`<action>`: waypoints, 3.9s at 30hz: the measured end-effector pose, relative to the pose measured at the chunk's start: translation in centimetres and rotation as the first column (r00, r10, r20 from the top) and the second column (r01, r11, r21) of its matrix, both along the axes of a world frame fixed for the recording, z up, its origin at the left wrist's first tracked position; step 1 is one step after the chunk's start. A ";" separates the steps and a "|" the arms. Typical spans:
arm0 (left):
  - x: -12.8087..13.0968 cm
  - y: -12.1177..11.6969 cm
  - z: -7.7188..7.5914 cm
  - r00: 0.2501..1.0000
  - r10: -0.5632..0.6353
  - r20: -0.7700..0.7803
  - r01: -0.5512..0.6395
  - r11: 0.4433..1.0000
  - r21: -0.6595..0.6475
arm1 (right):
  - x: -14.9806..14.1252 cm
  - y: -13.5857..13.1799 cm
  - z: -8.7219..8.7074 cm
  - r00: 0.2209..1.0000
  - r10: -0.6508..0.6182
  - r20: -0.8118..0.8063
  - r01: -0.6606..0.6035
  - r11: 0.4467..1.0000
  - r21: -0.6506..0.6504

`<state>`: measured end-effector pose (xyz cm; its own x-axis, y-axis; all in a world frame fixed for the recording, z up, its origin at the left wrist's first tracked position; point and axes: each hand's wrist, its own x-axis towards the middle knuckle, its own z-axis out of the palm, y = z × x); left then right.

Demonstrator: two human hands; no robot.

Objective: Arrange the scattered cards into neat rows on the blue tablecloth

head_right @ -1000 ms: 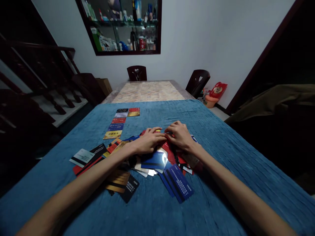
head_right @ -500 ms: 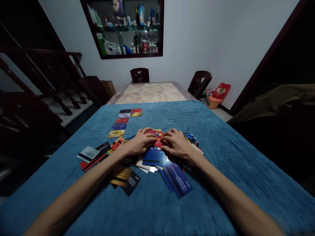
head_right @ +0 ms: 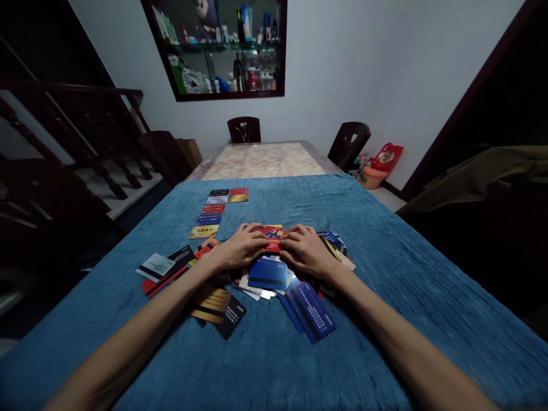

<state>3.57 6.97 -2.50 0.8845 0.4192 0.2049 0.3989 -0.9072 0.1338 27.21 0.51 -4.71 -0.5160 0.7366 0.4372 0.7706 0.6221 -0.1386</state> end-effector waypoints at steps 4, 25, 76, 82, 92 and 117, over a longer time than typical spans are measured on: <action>0.0 0.3 0.0 0.999 -0.018 0.029 0.017 0.999 0.046 | 0.2 0.4 -0.5 0.997 -0.048 -0.066 0.051 0.998 0.044; 0.6 0.1 0.0 0.955 0.119 0.272 -0.091 0.989 -0.114 | -0.1 0.0 0.1 0.922 -0.173 -0.347 0.139 0.983 -0.120; -1.4 1.4 -0.7 0.840 0.252 0.480 -0.164 0.962 -0.216 | -1.9 1.7 -0.9 0.972 -0.099 -0.214 0.136 0.977 0.167; -1.5 1.5 -0.8 0.830 0.233 0.507 -0.136 0.965 -0.222 | -1.9 1.5 -0.6 0.982 -0.111 -0.151 0.140 0.970 0.201; -1.5 1.5 -0.6 0.824 0.245 0.512 -0.156 0.965 -0.210 | -2.2 1.5 -0.9 0.984 -0.175 -0.040 0.180 0.946 0.269; -1.2 1.5 0.0 0.763 0.267 0.588 -0.179 0.962 -0.205 | -3.0 0.9 0.0 0.973 -0.228 0.014 0.198 0.873 0.446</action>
<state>2.34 8.51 -2.48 0.4730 0.6502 0.5946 0.3840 -0.7595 0.5250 24.19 1.42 -4.66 -0.4058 0.5722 0.7127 0.8894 0.4268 0.1638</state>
